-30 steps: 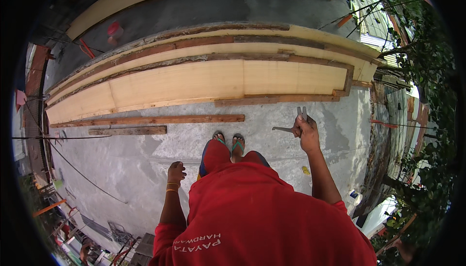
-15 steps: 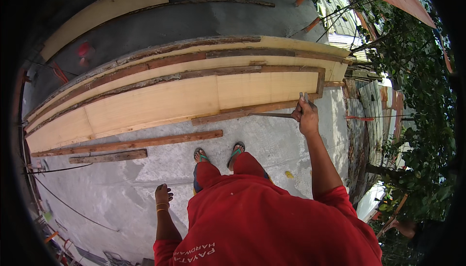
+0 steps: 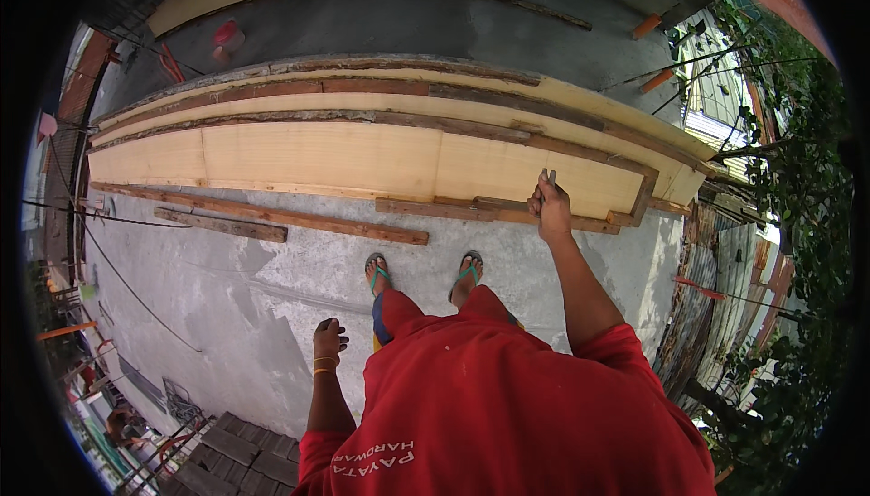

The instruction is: The person uses a crowbar to pry apart and remove wooden planks from a large wooden frame structure on a concrete floor. The person repeatedly inserts the crowbar under the planks and levers them loose, then removes the planks from the frame.

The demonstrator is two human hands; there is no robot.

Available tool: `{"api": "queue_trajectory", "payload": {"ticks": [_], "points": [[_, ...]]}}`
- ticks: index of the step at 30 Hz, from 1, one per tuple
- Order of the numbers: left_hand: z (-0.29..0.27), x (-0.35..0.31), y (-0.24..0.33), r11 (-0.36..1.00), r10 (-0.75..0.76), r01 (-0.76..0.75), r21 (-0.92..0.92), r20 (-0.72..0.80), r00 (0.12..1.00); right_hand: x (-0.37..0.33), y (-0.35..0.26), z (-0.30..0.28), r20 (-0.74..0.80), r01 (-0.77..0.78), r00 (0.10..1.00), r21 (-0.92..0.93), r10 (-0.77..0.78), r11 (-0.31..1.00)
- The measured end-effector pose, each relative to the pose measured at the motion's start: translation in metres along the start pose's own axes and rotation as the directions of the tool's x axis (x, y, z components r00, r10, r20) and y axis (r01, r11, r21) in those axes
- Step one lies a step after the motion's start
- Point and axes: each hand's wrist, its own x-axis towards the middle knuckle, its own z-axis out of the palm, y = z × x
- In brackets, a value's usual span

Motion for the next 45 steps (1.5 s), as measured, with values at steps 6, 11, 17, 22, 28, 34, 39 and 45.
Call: {"api": "queue_trajectory", "payload": {"ticks": [6,11,17,22,28,34,39,45], "points": [[0.057,-0.051,-0.054,1.000,-0.025,0.025,-0.011,0.034,0.999,0.039,0.007,-0.013,0.077,-0.066,0.995,-0.046,0.070,0.997],[0.076,-0.043,-0.059,0.993,0.096,-0.098,0.065,0.029,0.995,0.060,0.010,0.006,0.049,-0.026,0.998,-0.080,0.030,0.996],[0.132,0.027,-0.037,0.760,0.473,-0.475,0.444,0.124,0.873,0.090,0.011,0.048,-0.069,0.003,0.998,-0.019,-0.004,1.000],[0.204,0.062,-0.022,0.684,0.293,-0.382,0.622,0.246,0.924,0.176,-0.016,0.080,-0.027,0.027,0.999,-0.150,-0.032,0.988],[0.265,0.068,-0.045,0.650,0.212,-0.280,0.707,0.185,0.960,0.369,-0.047,0.090,-0.116,-0.099,0.990,-0.205,0.077,0.974],[0.327,0.058,-0.091,0.693,0.144,-0.160,0.703,0.083,0.986,0.552,0.008,0.074,-0.063,0.023,0.997,-0.288,-0.043,0.957],[0.369,0.052,-0.100,0.619,0.057,-0.060,0.783,0.031,0.998,0.622,0.036,0.078,-0.030,0.076,0.995,-0.364,-0.093,0.928],[0.377,0.041,-0.068,0.615,0.050,-0.075,0.785,0.056,0.997,0.547,0.028,0.076,0.001,0.095,0.995,-0.339,-0.100,0.936]]}}
